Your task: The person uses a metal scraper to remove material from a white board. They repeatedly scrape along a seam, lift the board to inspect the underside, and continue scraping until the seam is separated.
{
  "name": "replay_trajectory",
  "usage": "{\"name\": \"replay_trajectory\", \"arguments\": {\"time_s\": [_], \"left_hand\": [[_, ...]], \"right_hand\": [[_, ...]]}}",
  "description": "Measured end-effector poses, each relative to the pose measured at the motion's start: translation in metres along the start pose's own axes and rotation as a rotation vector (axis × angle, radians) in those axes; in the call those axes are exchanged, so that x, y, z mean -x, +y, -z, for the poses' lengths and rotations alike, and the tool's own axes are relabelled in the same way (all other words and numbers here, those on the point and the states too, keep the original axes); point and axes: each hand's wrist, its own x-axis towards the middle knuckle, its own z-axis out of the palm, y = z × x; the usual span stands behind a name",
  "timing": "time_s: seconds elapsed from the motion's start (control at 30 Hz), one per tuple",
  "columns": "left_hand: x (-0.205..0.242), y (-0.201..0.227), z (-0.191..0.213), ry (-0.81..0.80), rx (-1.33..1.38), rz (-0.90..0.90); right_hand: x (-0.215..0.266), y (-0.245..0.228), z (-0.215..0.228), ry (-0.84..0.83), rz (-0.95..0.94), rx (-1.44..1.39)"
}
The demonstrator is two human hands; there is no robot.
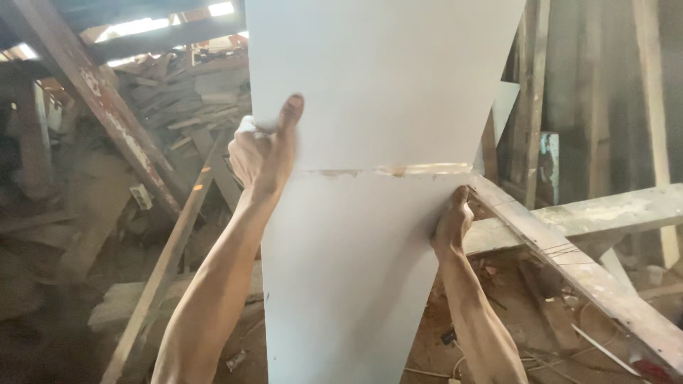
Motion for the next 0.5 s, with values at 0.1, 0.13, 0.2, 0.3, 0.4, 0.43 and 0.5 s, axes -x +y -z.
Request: {"name": "replay_trajectory", "arguments": {"time_s": [0.1,0.13,0.2,0.3,0.4,0.43,0.5], "left_hand": [[-0.003,0.001,-0.018,-0.017,-0.15,0.024],[-0.001,-0.001,-0.022,-0.022,-0.142,0.002],[0.0,-0.001,-0.031,-0.036,-0.115,-0.049],[0.008,0.002,-0.042,-0.071,-0.167,-0.056],[0.022,-0.001,-0.055,-0.137,-0.196,-0.049],[0.026,-0.002,-0.059,-0.151,-0.21,-0.05],[0.035,-0.006,-0.076,-0.184,-0.233,-0.061]], "right_hand": [[0.007,0.006,0.009,-0.004,-0.093,-0.052],[0.011,0.011,0.013,0.002,-0.128,-0.032],[0.018,0.02,0.018,0.008,-0.161,-0.023],[0.027,0.034,0.035,0.002,-0.205,-0.024],[0.037,0.057,0.057,0.042,-0.251,-0.103],[0.04,0.064,0.065,0.064,-0.261,-0.14],[0.043,0.077,0.084,0.096,-0.278,-0.13]]}}
